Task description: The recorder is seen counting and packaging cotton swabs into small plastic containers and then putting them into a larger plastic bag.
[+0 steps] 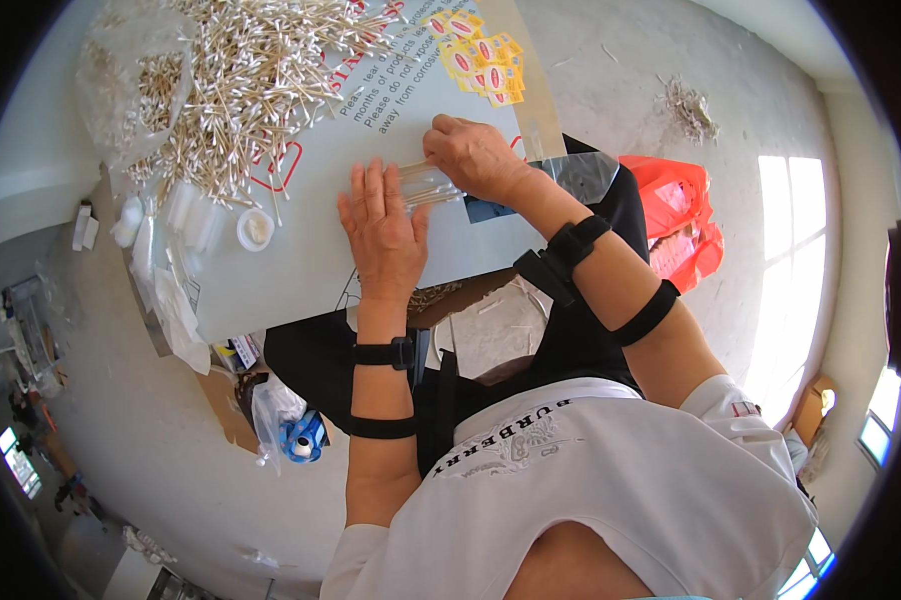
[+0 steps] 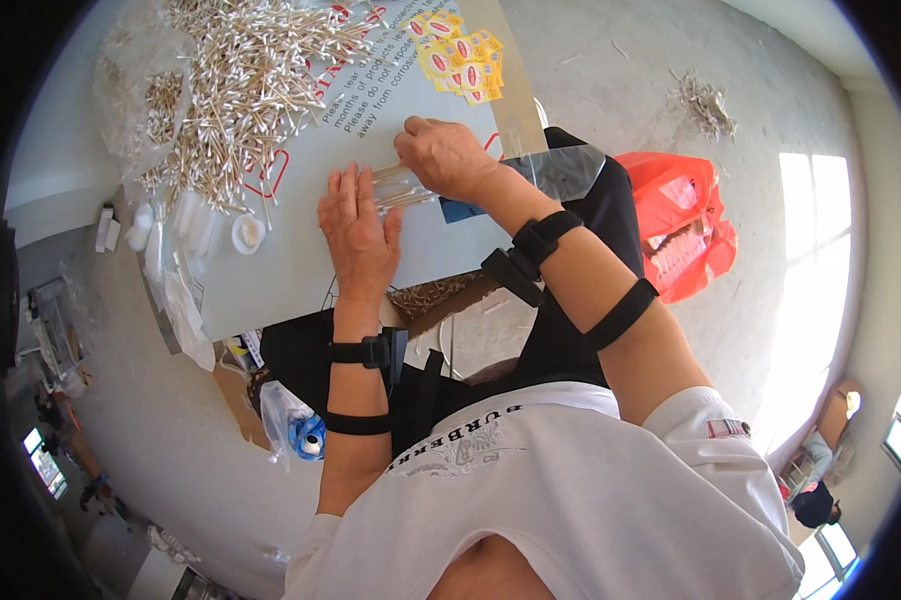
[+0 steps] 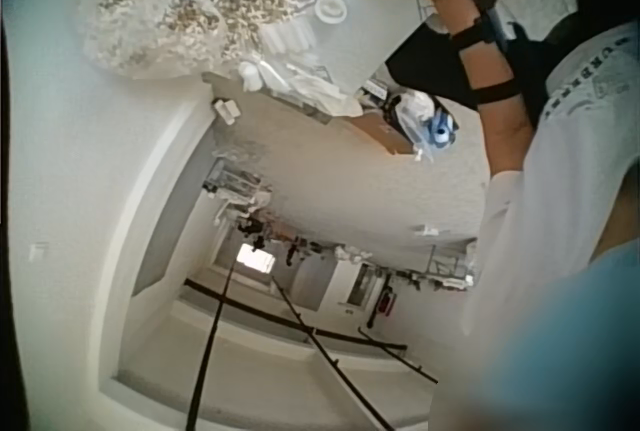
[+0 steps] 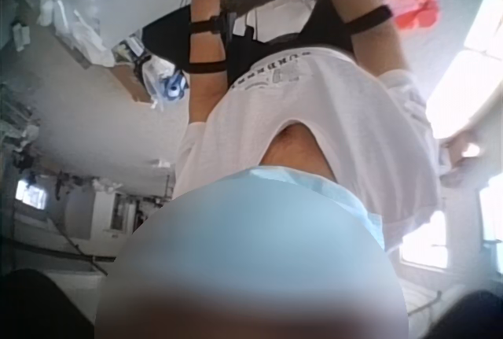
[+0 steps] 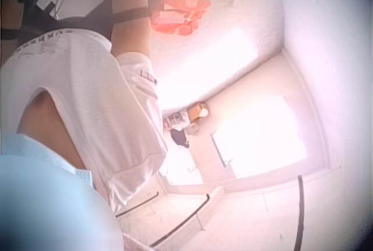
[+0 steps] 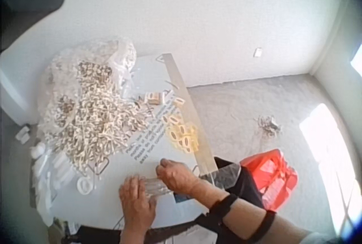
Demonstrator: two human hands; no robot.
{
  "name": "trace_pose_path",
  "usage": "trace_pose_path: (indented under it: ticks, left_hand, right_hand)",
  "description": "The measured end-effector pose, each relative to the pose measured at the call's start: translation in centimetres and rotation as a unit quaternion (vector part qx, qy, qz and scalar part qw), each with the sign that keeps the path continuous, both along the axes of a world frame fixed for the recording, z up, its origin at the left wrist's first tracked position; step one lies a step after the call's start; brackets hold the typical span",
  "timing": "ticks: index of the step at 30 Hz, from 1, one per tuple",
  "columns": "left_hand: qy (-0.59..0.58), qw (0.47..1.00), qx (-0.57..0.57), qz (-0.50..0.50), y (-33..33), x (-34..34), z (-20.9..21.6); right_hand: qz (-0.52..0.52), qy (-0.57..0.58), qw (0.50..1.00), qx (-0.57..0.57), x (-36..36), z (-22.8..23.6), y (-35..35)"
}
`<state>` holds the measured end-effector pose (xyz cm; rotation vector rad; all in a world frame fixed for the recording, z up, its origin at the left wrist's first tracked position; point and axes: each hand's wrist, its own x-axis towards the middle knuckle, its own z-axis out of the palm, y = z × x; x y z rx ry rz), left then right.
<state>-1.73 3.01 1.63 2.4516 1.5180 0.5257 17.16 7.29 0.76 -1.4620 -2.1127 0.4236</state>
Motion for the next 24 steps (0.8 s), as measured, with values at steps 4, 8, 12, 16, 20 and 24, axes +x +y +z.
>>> trace_pose_path:
  ticks: [4,8,12,16,20,24]
  left_hand:
    - [0.011,0.999,0.001,-0.031,0.7,0.6,-0.7]
    - [0.047,0.998,-0.008,-0.030,0.7,0.9,-1.2]
    - [0.034,0.998,-0.041,-0.017,-1.5,1.2,-1.1]
    - [0.075,0.996,-0.051,0.002,-1.7,1.3,-1.1]
    - [0.077,0.995,-0.056,-0.008,-1.5,1.8,-0.7]
    - [0.086,0.994,-0.064,-0.012,-1.4,1.6,-0.7]
  right_hand:
    - [-0.020,-0.026,0.999,-0.043,-0.7,0.6,0.1]
    - [-0.045,0.031,0.996,-0.071,-0.5,0.7,0.2]
    - [-0.067,0.060,0.991,-0.098,-0.4,0.7,0.4]
    - [-0.105,0.132,0.982,-0.087,-2.9,1.0,3.4]
    - [-0.117,0.099,0.987,0.057,-4.5,-0.6,8.2]
    - [-0.099,0.029,0.991,0.087,-4.6,-1.3,9.5]
